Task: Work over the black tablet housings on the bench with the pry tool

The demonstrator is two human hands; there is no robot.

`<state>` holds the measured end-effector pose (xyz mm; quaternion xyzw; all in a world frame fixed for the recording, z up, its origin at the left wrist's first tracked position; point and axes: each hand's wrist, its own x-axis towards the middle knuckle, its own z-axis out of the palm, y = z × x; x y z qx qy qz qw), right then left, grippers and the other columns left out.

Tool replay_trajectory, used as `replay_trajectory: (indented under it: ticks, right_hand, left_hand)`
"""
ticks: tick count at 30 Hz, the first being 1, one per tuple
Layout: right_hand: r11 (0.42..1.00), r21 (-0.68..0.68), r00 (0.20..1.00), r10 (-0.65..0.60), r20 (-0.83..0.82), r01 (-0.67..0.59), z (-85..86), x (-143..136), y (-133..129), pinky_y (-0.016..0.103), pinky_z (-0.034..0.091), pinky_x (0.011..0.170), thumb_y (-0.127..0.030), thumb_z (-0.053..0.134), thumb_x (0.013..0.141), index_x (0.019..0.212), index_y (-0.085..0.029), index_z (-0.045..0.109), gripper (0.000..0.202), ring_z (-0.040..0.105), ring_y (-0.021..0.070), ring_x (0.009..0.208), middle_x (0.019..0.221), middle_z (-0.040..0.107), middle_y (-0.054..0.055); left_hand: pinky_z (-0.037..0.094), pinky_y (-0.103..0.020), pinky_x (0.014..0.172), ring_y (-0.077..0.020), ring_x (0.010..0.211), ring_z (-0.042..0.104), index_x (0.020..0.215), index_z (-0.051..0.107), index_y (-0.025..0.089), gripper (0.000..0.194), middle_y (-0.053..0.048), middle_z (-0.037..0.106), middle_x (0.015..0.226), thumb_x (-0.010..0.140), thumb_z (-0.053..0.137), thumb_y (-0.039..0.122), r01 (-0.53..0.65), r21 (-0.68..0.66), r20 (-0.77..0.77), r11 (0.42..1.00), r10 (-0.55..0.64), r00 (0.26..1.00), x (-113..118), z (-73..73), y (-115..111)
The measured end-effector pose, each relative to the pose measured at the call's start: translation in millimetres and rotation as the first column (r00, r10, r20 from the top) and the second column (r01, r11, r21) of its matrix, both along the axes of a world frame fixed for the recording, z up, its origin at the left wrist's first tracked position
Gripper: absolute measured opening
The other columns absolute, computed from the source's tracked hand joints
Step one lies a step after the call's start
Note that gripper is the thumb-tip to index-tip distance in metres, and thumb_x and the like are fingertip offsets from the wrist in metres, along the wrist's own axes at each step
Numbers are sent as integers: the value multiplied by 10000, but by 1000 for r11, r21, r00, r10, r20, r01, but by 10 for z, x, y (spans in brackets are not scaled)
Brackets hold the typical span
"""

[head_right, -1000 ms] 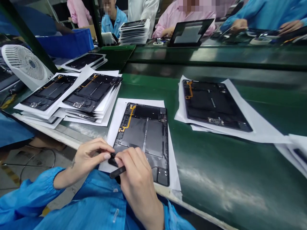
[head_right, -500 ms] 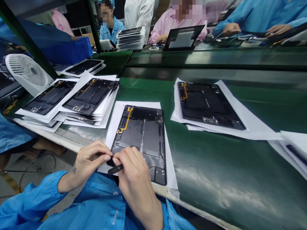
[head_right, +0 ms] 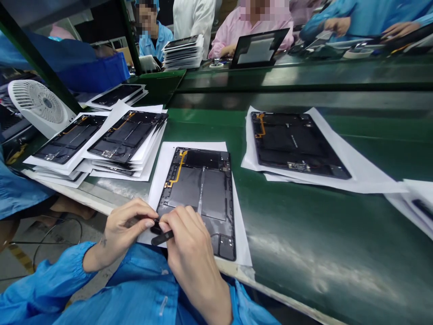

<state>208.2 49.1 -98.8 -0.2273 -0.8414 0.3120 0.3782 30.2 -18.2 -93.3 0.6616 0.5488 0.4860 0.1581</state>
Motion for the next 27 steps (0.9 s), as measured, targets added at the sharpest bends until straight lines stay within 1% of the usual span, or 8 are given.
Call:
replay_trajectory:
  ticks: [8,12,15,17,19,22,25,27]
  right_hand:
    - [1000,0,1000,0,10,0,6,0,8,309,325,675,62,423,903,852,-214,466,284,443,177,759,815,533,15]
    - [999,30,1000,-22,3,22,13,-8,-5,305,343,670,43,425,914,845,-214,488,273,463,178,743,801,548,19]
    - [996,70,999,-48,13,47,23,-3,-16,313,356,671,16,421,934,842,-209,518,262,481,184,748,798,568,29]
    - [989,132,996,-68,56,60,27,17,-21,325,365,681,-9,432,951,897,-194,571,238,493,191,768,830,600,45]
    - [977,208,992,-76,103,54,28,52,-21,335,385,692,-20,442,958,1024,-167,616,237,510,198,800,900,643,67]
    - [956,292,988,-39,151,-7,23,108,-11,342,420,695,-25,396,976,1181,-124,614,315,530,205,828,986,679,99]
    - [938,339,983,13,182,-75,12,139,-2,344,429,685,-29,343,986,1196,-100,621,355,526,209,821,1001,685,112]
    - [930,354,979,27,202,-98,4,142,1,347,428,687,-44,353,992,1185,-91,630,341,524,213,820,1003,683,115]
  left_hand:
    - [502,-195,701,-108,761,653,944,701,189,36,-11,701,844,956,668,199,0,4,-7,1000,0,1000,0,15,6]
    - [503,-216,675,-126,737,647,919,684,175,94,-24,683,822,978,631,224,-5,-26,-42,1000,4,999,11,28,15]
    - [500,-221,675,-127,737,634,918,657,173,124,-22,661,818,1003,588,232,8,-38,-91,999,-12,996,8,59,31]
    - [499,-225,695,-128,761,627,927,640,175,130,-24,656,833,1018,557,217,32,-36,-159,999,-37,987,-11,90,44]
    - [494,-235,714,-133,776,614,934,623,173,136,-26,652,838,1028,526,186,56,-20,-259,998,-59,964,-50,115,51]
    - [489,-266,744,-152,806,590,964,603,161,128,-39,643,861,1032,494,150,95,-24,-429,995,-97,898,-128,131,34]
    - [480,-299,761,-175,828,557,1008,589,153,125,-57,638,904,1033,468,133,124,-71,-572,990,-143,808,-181,141,-6]
    - [476,-307,744,-182,809,538,1021,582,145,120,-64,632,903,1027,466,118,141,-72,-640,987,-154,753,-188,160,-28]
